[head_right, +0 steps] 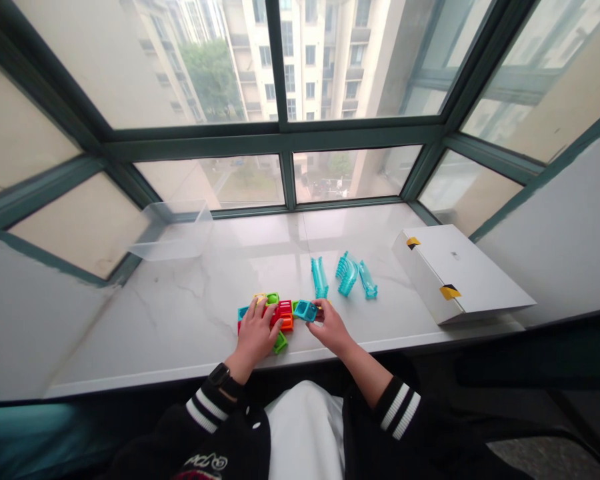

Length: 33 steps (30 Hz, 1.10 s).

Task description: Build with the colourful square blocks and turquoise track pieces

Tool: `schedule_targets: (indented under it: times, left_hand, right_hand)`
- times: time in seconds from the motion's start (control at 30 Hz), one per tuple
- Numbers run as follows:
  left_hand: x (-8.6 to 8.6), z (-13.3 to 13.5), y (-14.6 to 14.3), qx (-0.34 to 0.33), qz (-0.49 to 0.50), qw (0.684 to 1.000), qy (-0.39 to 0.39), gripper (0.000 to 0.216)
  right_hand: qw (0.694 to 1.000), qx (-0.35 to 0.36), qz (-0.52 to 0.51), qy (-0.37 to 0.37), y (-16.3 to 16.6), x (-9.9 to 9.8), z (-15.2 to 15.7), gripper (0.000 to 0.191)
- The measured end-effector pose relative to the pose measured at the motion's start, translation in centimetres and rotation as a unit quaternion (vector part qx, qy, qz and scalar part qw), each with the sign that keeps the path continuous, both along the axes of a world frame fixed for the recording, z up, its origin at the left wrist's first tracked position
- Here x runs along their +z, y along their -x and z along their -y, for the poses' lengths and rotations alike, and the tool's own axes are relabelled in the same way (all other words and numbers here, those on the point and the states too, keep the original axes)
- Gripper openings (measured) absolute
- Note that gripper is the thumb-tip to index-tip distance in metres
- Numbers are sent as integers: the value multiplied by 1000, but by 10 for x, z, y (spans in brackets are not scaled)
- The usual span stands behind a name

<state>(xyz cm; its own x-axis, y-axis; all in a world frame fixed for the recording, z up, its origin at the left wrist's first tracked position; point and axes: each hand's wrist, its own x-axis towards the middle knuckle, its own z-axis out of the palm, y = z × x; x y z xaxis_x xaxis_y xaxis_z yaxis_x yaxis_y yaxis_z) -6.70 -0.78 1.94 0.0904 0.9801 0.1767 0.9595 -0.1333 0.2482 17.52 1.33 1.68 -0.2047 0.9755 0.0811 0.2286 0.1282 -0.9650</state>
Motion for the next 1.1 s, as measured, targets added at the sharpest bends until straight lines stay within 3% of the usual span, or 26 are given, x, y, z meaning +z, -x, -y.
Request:
schedule_targets:
  times: [0.2,0.33,0.47,0.57,0.73,0.87,0.97,1.1]
  left_hand:
    - [4,-3,2,-10,6,1000,27,49]
    - [20,-5,7,-15,40,998,44,53]
    - [44,1,4,-68,200,977,27,48]
    - [55,7,-4,-91,336,932,102,47]
    - [50,9,-13,-65,459,870,169,49]
    - [39,8,-15,-71,528,824,191,56]
    - [38,8,-18,-66,528,826,184,51]
    - [43,10,-22,-52,503,846,170,47]
  right_hand:
    - [999,18,-1,-28,8,3,7,36]
    - [999,28,-25,-8,11,1,7,38]
    - [999,33,-14,4,14,4,9,40]
    - [999,47,-4,3,17,8,12,40]
    - [997,78,-15,-5,22,10,15,40]
    - [999,40,-4,-30,22,7,14,45]
    - [999,19,-9,-49,21,6,14,45]
    - [994,36,1,-99,23,7,16,63]
